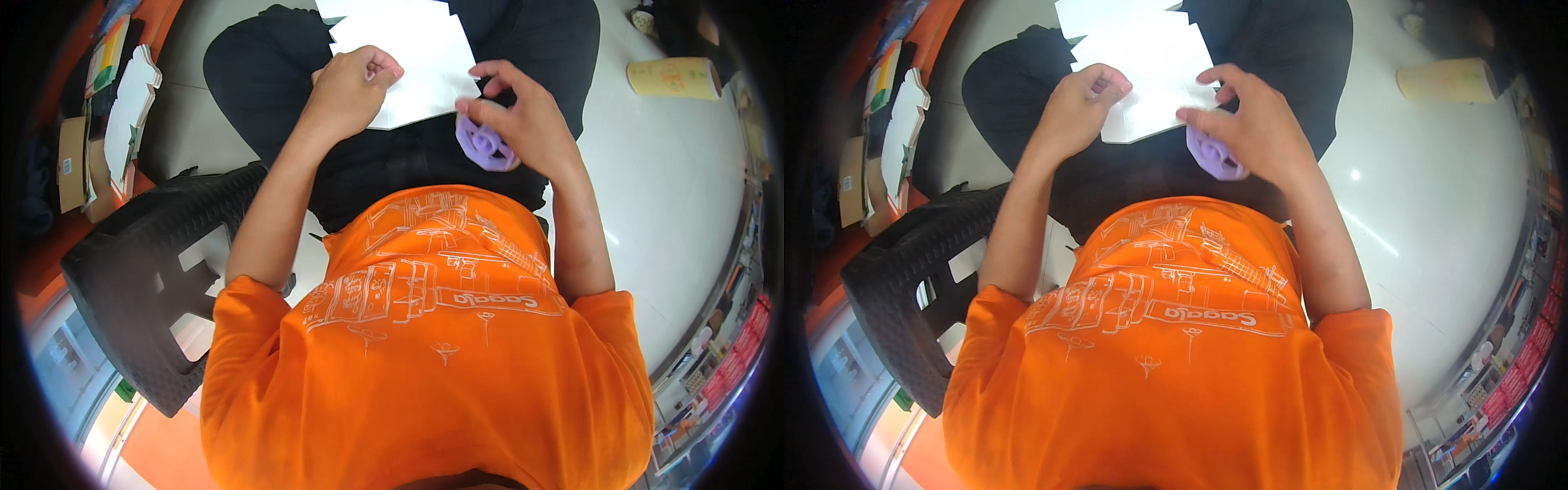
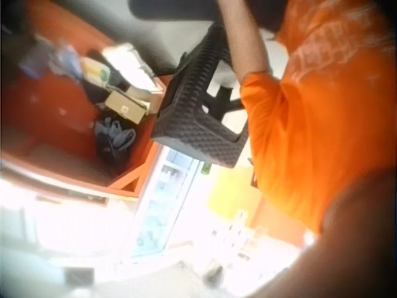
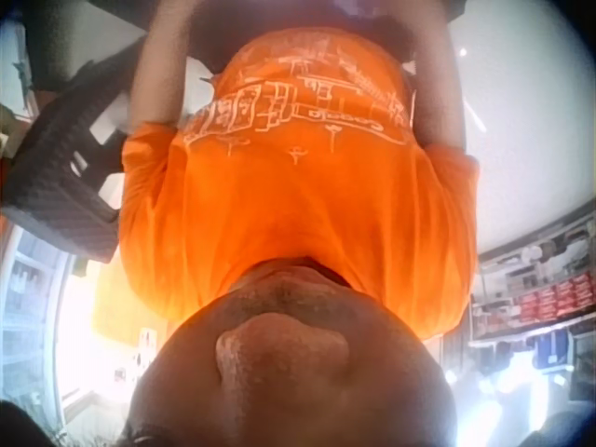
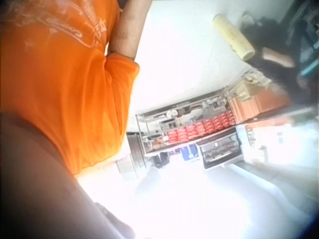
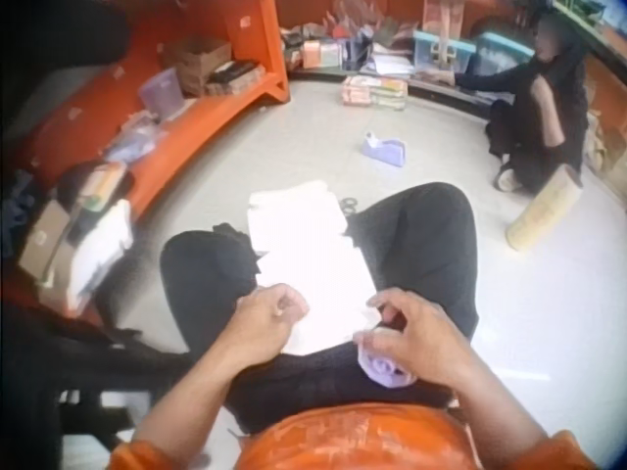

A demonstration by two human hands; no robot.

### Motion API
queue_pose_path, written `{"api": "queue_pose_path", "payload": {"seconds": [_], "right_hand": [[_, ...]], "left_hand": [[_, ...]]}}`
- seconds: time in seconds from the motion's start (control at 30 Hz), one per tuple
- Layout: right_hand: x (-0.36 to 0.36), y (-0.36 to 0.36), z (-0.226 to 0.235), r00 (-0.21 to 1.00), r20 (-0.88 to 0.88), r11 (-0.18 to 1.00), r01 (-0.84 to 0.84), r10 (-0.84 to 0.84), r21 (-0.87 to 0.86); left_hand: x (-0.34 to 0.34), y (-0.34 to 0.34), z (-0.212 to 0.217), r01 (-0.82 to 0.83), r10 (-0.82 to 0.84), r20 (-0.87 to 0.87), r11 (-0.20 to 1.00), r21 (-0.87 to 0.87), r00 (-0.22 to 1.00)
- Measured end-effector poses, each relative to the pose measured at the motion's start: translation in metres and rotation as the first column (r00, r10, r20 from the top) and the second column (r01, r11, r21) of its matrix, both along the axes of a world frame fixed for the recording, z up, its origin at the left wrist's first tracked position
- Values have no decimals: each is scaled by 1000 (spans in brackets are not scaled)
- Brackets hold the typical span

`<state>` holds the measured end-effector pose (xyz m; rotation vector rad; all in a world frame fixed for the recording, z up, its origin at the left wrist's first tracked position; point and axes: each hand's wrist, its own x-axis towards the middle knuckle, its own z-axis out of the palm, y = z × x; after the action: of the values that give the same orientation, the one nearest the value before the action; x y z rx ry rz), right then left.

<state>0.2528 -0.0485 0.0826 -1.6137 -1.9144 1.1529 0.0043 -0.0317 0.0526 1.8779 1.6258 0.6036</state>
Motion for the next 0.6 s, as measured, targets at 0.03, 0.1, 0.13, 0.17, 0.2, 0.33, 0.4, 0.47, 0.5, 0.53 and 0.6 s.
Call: {"api": "queue_pose_path", "payload": {"seconds": [0.03, 0.1, 0.13, 0.17, 0.2, 0.33, 0.4, 0.47, 0.5, 0.53, 0.6], "right_hand": [[3, -10, 12, 998, -26, 998, -51, 49, -45], [4, -23, 20, 989, -58, 988, -138, 134, -68], [3, -28, 23, 982, -76, 981, -178, 172, -76], [-1, -30, 30, 981, -13, 976, -195, 195, -95], [-3, -35, 21, 973, 44, 974, -227, 226, 10], [-16, -48, -1, 938, 212, 954, -293, 272, 71], [-25, -48, -5, 927, 269, 960, -279, 261, 32], [-29, -46, -5, 914, 279, 953, -304, 293, -6], [-30, -45, -6, 907, 284, 949, -315, 309, -27], [-31, -44, -8, 900, 294, 945, -327, 321, -30], [-33, -42, -12, 884, 313, 934, -355, 348, -38]], "left_hand": [[1, -1, 7, 63, -53, 78, 990, -128, 996], [6, 3, 7, 165, -154, 82, 975, -149, 985], [7, 8, 3, 219, -208, 84, 963, -157, 975], [7, 12, -7, 257, -254, 38, 956, -144, 967], [10, 15, -9, 269, -274, -21, 953, -138, 961], [23, 20, -12, 282, -306, -196, 949, -140, 932], [25, 20, -14, 274, -302, -238, 951, -144, 923], [26, 18, -19, 274, -301, -264, 952, -135, 916], [27, 18, -20, 280, -307, -283, 951, -134, 909], [28, 19, -20, 285, -313, -302, 949, -133, 901], [28, 18, -20, 294, -316, -333, 949, -115, 889]]}}
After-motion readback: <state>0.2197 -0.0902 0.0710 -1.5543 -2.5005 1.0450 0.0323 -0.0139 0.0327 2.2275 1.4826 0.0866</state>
